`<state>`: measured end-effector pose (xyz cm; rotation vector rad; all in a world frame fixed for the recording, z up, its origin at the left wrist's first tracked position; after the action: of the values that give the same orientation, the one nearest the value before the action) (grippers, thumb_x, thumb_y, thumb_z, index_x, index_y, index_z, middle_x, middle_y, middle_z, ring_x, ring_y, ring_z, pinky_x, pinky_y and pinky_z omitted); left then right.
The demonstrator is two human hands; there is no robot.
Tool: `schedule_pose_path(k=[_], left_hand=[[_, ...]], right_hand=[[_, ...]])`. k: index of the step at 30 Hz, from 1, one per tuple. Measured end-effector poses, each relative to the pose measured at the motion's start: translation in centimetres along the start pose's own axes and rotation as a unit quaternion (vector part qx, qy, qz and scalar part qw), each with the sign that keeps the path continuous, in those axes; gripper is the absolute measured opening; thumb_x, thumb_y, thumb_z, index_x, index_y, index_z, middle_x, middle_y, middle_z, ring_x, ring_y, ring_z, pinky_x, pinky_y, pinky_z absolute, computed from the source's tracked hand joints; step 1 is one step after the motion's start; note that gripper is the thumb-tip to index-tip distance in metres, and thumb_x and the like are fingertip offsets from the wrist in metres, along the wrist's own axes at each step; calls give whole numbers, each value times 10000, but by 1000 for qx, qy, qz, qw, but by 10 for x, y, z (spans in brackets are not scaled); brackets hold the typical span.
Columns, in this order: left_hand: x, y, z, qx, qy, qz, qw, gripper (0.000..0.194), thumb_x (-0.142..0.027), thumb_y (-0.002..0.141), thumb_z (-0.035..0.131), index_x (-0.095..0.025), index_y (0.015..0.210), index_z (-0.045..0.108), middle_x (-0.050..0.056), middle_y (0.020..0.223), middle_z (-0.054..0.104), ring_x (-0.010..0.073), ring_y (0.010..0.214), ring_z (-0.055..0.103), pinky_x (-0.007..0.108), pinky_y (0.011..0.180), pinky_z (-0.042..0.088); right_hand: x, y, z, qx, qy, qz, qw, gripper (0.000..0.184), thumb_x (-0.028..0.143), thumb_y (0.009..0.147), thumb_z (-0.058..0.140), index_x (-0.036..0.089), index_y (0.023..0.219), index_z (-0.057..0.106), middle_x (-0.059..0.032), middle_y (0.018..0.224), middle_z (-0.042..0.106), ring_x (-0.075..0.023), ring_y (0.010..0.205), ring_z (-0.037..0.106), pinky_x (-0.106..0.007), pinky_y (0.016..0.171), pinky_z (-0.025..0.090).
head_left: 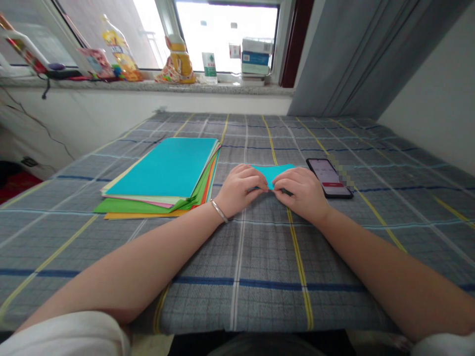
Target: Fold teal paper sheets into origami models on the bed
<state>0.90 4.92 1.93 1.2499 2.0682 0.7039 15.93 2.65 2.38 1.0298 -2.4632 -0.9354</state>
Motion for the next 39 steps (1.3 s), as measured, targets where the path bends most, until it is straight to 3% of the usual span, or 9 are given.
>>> schedule_pose_path(k=[10,17,23,32,39], left_hand=[[15,-1,-11,-12,13,-67,998,130,-242,872,654,-224,744,664,-1,884,728,173,906,638,404,981,408],[24,-5,-15,-57,-23,-80,995,116,-203,868,637,-215,758,670,5,863,722,165,885,645,357,898,473],[30,-8,-16,-73,-21,-100,992,90,-220,848,658,-216,759,671,6,879,717,170,881,644,361,892,479],[29,-10,-15,-91,-10,-90,992,81,-212,855,663,-198,776,651,14,880,712,174,885,645,361,871,484],[28,-10,-16,-102,-9,-99,990,65,-162,852,651,-195,806,620,16,905,699,173,900,632,354,863,494]], right_hand=[[-27,-4,-3,4,0,53,999,139,180,844,577,263,750,636,-7,914,748,-217,950,656,-392,881,472],[-49,-12,-10,-21,-40,108,993,80,222,803,643,268,752,682,-5,867,752,-245,954,652,-425,879,468],[-62,-16,-11,-7,-38,140,989,85,226,803,642,273,752,690,-20,906,742,-257,994,635,-443,896,471],[-65,-17,-11,0,-63,146,987,60,221,805,643,254,775,683,-34,921,733,-255,991,627,-437,880,477],[-67,-17,-14,-32,-45,154,987,68,213,817,627,250,761,633,-27,955,748,-256,962,640,-438,860,482]])
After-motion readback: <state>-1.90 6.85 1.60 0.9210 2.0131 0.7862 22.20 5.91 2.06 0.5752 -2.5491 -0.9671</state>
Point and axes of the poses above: each hand's wrist, its own y-axis towards the middle knuckle, its own z-axis out of the palm, x = y × z, the point moved 6 cm from there along y, towards the middle knuckle
